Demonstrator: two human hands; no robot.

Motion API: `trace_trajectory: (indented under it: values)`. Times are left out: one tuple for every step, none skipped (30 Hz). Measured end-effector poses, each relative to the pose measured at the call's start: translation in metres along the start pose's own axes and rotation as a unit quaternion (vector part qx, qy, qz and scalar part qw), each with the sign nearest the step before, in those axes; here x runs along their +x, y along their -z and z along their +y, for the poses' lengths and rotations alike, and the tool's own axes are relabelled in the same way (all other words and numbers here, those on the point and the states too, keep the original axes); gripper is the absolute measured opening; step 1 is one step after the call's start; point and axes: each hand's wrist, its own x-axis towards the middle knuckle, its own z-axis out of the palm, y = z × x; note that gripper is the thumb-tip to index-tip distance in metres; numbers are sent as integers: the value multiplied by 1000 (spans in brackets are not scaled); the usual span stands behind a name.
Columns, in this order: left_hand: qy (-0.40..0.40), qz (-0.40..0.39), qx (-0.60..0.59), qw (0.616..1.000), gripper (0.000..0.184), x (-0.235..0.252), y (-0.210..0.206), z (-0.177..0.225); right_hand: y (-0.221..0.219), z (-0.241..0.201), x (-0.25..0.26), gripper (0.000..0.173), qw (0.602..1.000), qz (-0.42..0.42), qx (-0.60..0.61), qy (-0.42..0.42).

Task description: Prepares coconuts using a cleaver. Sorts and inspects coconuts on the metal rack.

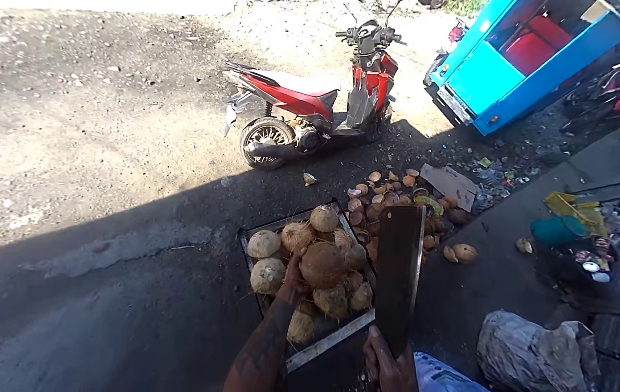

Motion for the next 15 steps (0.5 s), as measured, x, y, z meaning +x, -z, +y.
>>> trace_trajectory:
  values:
    - [7, -2, 9, 1000, 45, 0, 1, 1, 1, -9, 0, 32, 998, -7, 12, 54]
    - [15, -8, 11, 1000, 45, 0, 3, 1, 2, -18, -1, 35, 993, -21, 35, 114]
    - [20, -18, 11, 1000, 46, 0, 4, 2, 2, -27, 0, 34, 982, -40, 62, 176]
    - [23, -28, 10, 999, 46, 1, 4, 3, 1, -34, 3, 33, 966, -58, 85, 237]
    - [23, -34, 10, 999, 46, 2, 4, 5, -1, -36, 9, 31, 951, -66, 91, 289]
    - [21, -36, 9, 999, 46, 5, 4, 7, -5, -31, 16, 32, 943, -55, 79, 318]
    - [18, -35, 11, 999, 45, 6, 3, 8, -8, -14, 22, 35, 949, -31, 46, 311]
    - [15, -31, 14, 999, 45, 5, 2, 8, -8, 14, 26, 39, 967, -7, -14, 256]
    - [13, -31, 16, 999, 44, 4, 1, 8, -6, 43, 29, 39, 986, 3, -87, 143]
    - [13, -36, 16, 999, 44, 4, 1, 7, -2, 62, 35, 39, 986, -23, -161, -23]
    - [19, -39, 16, 999, 44, 5, 2, 5, 0, 71, 43, 40, 962, -56, -200, -179]
    - [30, -43, 20, 998, 45, 5, 7, 6, -2, 78, 49, 40, 939, -61, -203, -270]
    - [37, -45, 27, 998, 46, 5, 12, 9, -5, 81, 52, 41, 929, -58, -191, -312]
    - [40, -48, 28, 998, 47, 5, 16, 9, -5, 82, 54, 41, 926, -54, -172, -331]
    - [45, -51, 23, 997, 47, 3, 20, 7, -3, 83, 52, 42, 926, -51, -153, -341]
